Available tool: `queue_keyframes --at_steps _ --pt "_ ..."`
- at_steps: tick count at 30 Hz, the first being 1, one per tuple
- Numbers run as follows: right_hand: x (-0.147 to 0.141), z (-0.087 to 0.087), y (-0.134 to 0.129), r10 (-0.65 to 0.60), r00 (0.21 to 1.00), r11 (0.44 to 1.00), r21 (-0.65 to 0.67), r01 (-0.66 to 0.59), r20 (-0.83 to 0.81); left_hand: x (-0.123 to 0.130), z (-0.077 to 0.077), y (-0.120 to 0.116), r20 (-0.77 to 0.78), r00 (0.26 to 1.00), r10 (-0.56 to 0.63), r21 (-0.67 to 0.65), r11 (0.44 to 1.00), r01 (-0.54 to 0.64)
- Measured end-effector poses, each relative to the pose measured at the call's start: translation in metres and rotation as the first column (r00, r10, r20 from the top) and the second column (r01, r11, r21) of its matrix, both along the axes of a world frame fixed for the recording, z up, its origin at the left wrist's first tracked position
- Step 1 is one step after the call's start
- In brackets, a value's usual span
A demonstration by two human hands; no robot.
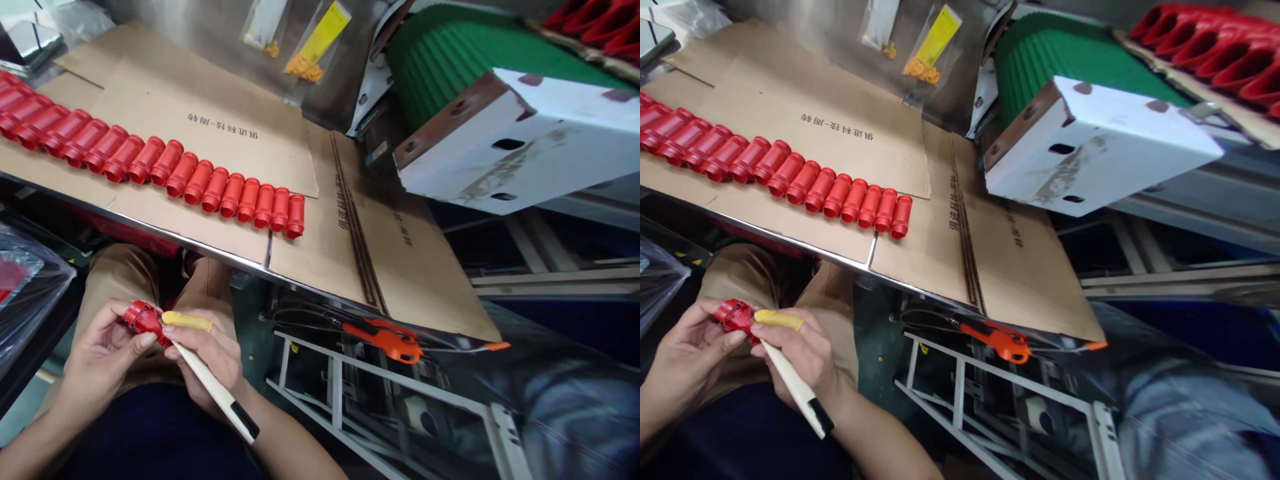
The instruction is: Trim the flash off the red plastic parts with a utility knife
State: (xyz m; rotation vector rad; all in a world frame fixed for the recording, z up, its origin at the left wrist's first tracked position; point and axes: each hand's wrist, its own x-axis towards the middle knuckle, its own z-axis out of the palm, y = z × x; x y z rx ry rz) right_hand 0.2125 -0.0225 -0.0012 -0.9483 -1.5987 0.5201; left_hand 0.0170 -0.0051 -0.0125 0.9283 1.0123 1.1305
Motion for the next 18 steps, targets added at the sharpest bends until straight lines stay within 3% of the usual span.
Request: queue_keyframes --at_steps 6,18 --pt "0.0002 -0.0019 0.0016 0.010 1.000 0.998 0.055 -0.011 0.019 0.0061 0.0067 0.0014 -0.047 0.999 0.013 0.069 0.998 -0.010" --pt "0.0003 0.0023 -0.0033 0.000 1.000 1.000 -0.004 0.000 0.005 0.0083 0.0072 0.0001 -0.096 0.995 0.009 0.119 0.993 0.002"
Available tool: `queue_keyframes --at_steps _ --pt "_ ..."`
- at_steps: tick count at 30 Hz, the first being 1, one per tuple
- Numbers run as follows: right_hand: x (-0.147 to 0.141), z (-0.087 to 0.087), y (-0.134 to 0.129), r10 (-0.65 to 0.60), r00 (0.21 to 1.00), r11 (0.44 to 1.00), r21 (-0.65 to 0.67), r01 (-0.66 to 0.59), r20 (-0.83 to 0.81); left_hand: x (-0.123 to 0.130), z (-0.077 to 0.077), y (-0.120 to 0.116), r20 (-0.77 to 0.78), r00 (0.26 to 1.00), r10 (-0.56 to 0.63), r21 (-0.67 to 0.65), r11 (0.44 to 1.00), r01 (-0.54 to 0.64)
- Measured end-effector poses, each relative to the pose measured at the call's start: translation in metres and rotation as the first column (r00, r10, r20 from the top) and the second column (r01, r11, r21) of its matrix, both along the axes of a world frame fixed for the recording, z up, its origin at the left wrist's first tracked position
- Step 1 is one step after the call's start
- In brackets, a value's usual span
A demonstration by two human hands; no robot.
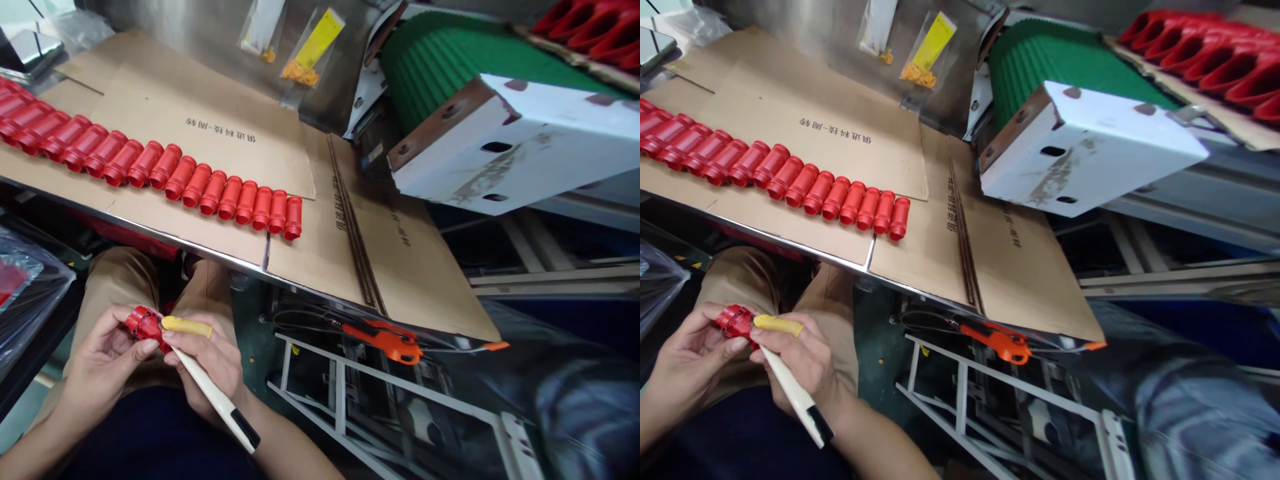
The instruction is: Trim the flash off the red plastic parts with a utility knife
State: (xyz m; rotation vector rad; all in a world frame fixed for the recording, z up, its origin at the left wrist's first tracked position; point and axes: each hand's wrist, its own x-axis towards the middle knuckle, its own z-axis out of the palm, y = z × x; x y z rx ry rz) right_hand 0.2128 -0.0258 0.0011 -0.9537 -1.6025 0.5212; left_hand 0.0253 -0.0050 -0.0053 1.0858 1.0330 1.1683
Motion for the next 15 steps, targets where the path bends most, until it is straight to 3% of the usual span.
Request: queue_keyframes --at_steps 9,15 --pt "-0.0041 -0.0011 -0.0054 -0.033 0.999 0.999 -0.003 0.033 -0.033 0.0044 0.0009 -0.0029 0.038 0.999 0.034 0.011 0.999 -0.034" --pt "0.0003 0.0013 -0.0073 -0.015 0.997 0.996 -0.084 0.008 -0.081 0.0037 -0.0020 -0.0024 0.054 0.999 -0.005 0.005 1.000 0.004"
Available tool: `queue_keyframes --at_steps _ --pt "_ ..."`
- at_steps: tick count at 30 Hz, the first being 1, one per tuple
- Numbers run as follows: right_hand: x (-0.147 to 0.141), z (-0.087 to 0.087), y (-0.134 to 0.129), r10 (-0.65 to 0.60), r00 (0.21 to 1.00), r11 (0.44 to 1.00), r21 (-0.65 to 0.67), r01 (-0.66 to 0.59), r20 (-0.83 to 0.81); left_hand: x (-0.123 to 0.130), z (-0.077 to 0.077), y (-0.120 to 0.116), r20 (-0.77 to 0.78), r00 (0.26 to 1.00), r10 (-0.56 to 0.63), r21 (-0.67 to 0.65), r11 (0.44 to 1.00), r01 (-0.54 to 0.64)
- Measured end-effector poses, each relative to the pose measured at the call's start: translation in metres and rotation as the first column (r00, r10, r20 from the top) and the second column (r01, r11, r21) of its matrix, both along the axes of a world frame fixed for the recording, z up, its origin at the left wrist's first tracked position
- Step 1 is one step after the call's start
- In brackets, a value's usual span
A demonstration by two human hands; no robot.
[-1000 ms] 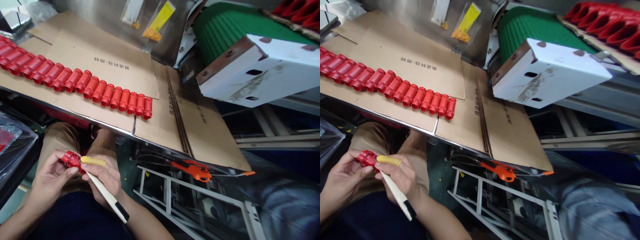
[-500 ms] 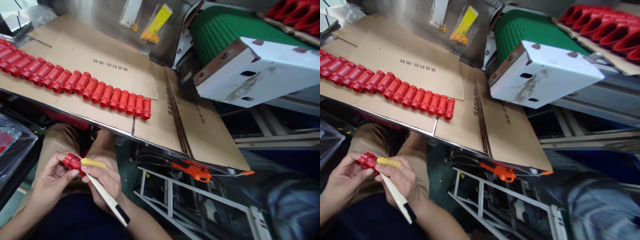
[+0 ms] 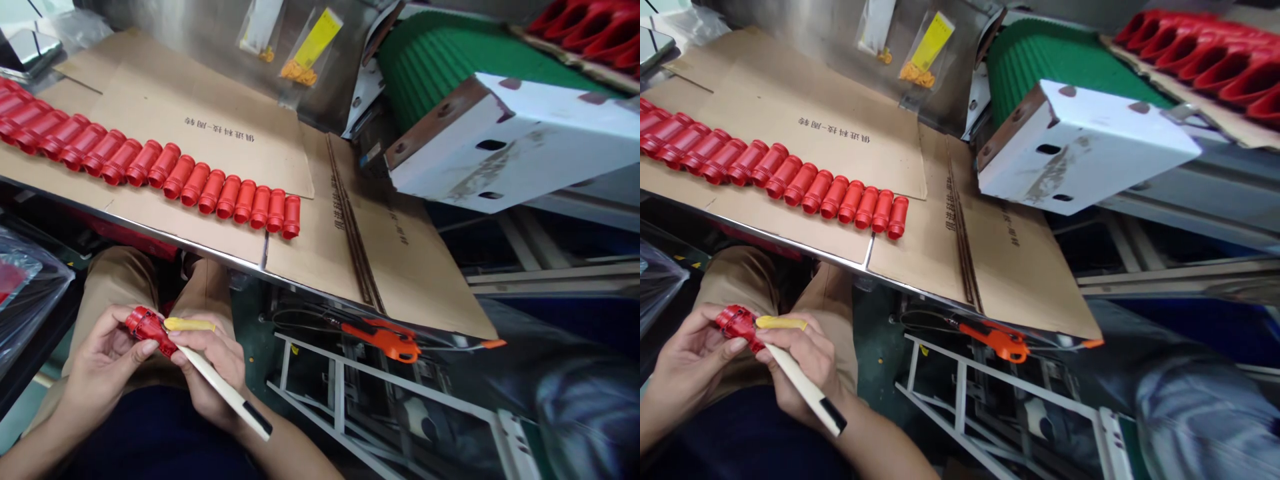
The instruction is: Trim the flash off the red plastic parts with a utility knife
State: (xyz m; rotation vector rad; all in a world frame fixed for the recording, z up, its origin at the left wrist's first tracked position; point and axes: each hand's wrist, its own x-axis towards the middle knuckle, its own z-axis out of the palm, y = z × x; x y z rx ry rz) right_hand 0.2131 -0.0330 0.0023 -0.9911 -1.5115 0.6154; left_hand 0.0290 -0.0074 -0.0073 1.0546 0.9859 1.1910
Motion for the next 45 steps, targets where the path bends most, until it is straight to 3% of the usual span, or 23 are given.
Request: queue_keyframes --at_steps 13,15,17,19,21,23,26,29,31,32,33,35,36,37,38,40,45 --pt "0.006 0.002 0.003 0.081 0.996 0.996 -0.046 -0.080 0.025 -0.003 0.001 0.001 -0.049 0.999 0.008 -0.016 1.000 -0.009" --pt "0.012 -0.001 0.007 0.143 0.990 0.982 -0.119 -0.144 -0.014 -0.004 0.002 0.001 -0.008 1.000 -0.019 -0.097 0.995 0.018" --pt "0.022 -0.005 0.012 0.137 0.979 0.961 -0.218 -0.168 -0.151 -0.004 0.009 0.000 0.093 0.996 -0.009 -0.265 0.964 0.034" --pt "0.033 -0.008 0.017 0.061 0.956 0.940 -0.305 -0.151 -0.287 -0.003 0.021 0.000 0.193 0.980 0.048 -0.452 0.891 0.046" --pt "0.041 -0.009 0.020 0.016 0.947 0.913 -0.382 -0.145 -0.321 -0.002 0.032 0.001 0.232 0.969 0.085 -0.577 0.814 0.067" --pt "0.041 -0.007 0.023 0.037 0.948 0.848 -0.493 -0.197 -0.315 -0.002 0.038 0.003 0.226 0.971 0.076 -0.644 0.760 0.091" --pt "0.030 -0.005 0.026 0.063 0.921 0.665 -0.672 -0.326 -0.384 -0.007 0.033 0.004 0.207 0.977 0.040 -0.692 0.712 0.118" --pt "0.018 -0.005 0.028 0.046 0.873 0.514 -0.738 -0.438 -0.486 -0.013 0.021 0.003 0.272 0.961 -0.040 -0.602 0.773 0.202" --pt "0.013 -0.005 0.026 0.057 0.846 0.478 -0.730 -0.489 -0.530 -0.015 0.015 0.002 0.215 0.975 -0.061 -0.481 0.862 0.160" --pt "0.013 -0.004 0.024 0.082 0.854 0.499 -0.721 -0.481 -0.514 -0.016 0.014 0.001 0.133 0.990 -0.039 -0.417 0.904 0.091" --pt "0.013 -0.002 0.021 0.125 0.884 0.560 -0.704 -0.438 -0.451 -0.015 0.014 0.001 0.035 0.999 0.004 -0.359 0.933 0.009" --pt "0.017 0.003 0.016 0.183 0.965 0.781 -0.568 -0.259 -0.188 -0.012 0.015 0.001 -0.078 0.994 0.078 -0.283 0.954 -0.097" --pt "0.019 0.006 0.014 0.173 0.984 0.887 -0.428 -0.173 -0.039 -0.011 0.016 0.002 -0.073 0.992 0.102 -0.276 0.954 -0.118" --pt "0.022 0.009 0.013 0.147 0.986 0.955 -0.270 -0.121 0.079 -0.009 0.017 0.003 -0.042 0.992 0.117 -0.287 0.950 -0.124" --pt "0.024 0.012 0.011 0.125 0.982 0.986 -0.127 -0.107 0.144 -0.008 0.017 0.004 -0.002 0.992 0.125 -0.306 0.945 -0.120" --pt "0.027 0.014 0.010 0.131 0.980 0.990 0.036 -0.138 0.147 -0.008 0.016 0.005 0.043 0.992 0.116 -0.332 0.938 -0.095" --pt "0.020 0.004 0.011 0.133 0.989 0.986 0.092 -0.138 0.058 -0.012 0.011 0.006 0.065 0.997 0.039 -0.351 0.936 -0.014"
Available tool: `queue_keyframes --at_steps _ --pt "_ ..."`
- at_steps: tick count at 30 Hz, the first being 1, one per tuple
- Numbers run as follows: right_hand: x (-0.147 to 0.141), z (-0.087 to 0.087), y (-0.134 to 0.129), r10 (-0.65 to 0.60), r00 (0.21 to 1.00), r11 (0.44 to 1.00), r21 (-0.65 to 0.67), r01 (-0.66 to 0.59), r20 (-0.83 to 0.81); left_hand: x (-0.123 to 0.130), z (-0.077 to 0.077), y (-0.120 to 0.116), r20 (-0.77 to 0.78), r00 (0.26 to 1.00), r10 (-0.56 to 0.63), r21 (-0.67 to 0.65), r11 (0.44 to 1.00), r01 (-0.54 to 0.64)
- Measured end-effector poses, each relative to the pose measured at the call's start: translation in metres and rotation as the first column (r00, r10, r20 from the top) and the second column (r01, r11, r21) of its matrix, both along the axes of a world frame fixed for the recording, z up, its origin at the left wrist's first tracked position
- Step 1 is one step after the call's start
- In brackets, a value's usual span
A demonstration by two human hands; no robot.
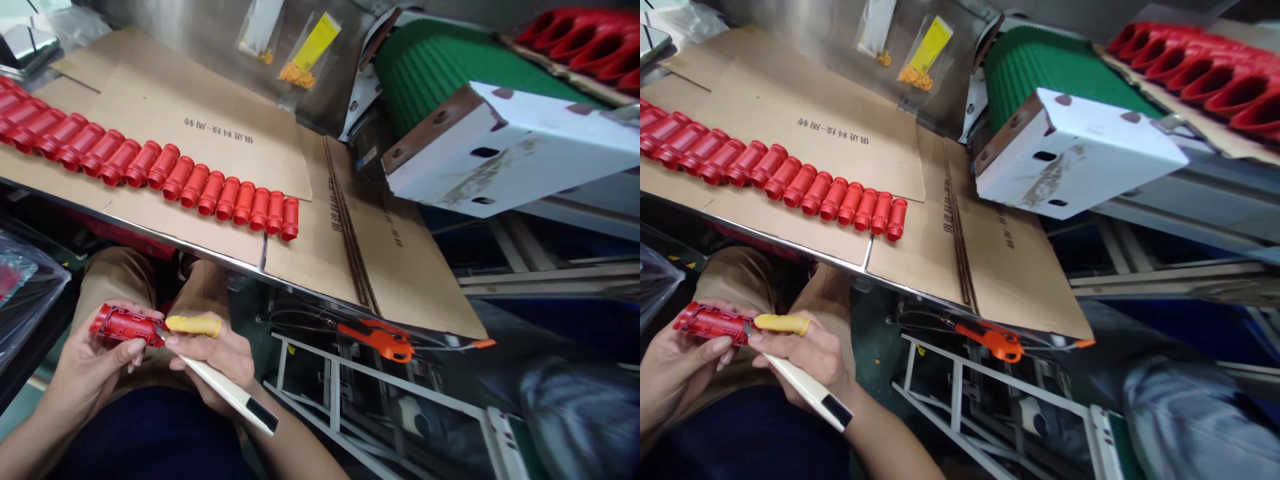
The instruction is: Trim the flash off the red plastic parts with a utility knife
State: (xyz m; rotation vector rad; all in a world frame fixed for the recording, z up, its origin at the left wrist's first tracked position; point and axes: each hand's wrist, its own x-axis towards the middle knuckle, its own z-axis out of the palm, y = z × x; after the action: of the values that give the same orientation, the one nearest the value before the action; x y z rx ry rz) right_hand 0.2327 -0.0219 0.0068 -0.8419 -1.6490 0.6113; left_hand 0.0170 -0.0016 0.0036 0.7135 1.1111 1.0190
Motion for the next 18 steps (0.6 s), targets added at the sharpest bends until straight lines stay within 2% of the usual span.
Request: queue_keyframes --at_steps 5,9,15,18 --pt "-0.004 -0.007 -0.001 0.000 1.000 1.000 0.006 0.000 0.008 0.000 -0.002 -0.004 -0.014 1.000 -0.006 0.018 1.000 0.006" --pt "-0.003 -0.009 -0.003 0.011 0.998 1.000 -0.024 -0.010 0.055 0.004 -0.003 -0.008 -0.010 0.999 0.047 -0.006 0.999 -0.047" --pt "-0.003 -0.003 -0.005 -0.016 1.000 0.997 -0.082 0.016 0.000 0.004 0.002 -0.009 0.006 0.998 0.060 -0.037 0.998 -0.060" --pt "-0.006 0.002 -0.006 -0.037 0.999 0.994 -0.101 0.037 0.007 0.001 0.000 -0.007 0.035 0.999 0.028 -0.076 0.997 -0.025"
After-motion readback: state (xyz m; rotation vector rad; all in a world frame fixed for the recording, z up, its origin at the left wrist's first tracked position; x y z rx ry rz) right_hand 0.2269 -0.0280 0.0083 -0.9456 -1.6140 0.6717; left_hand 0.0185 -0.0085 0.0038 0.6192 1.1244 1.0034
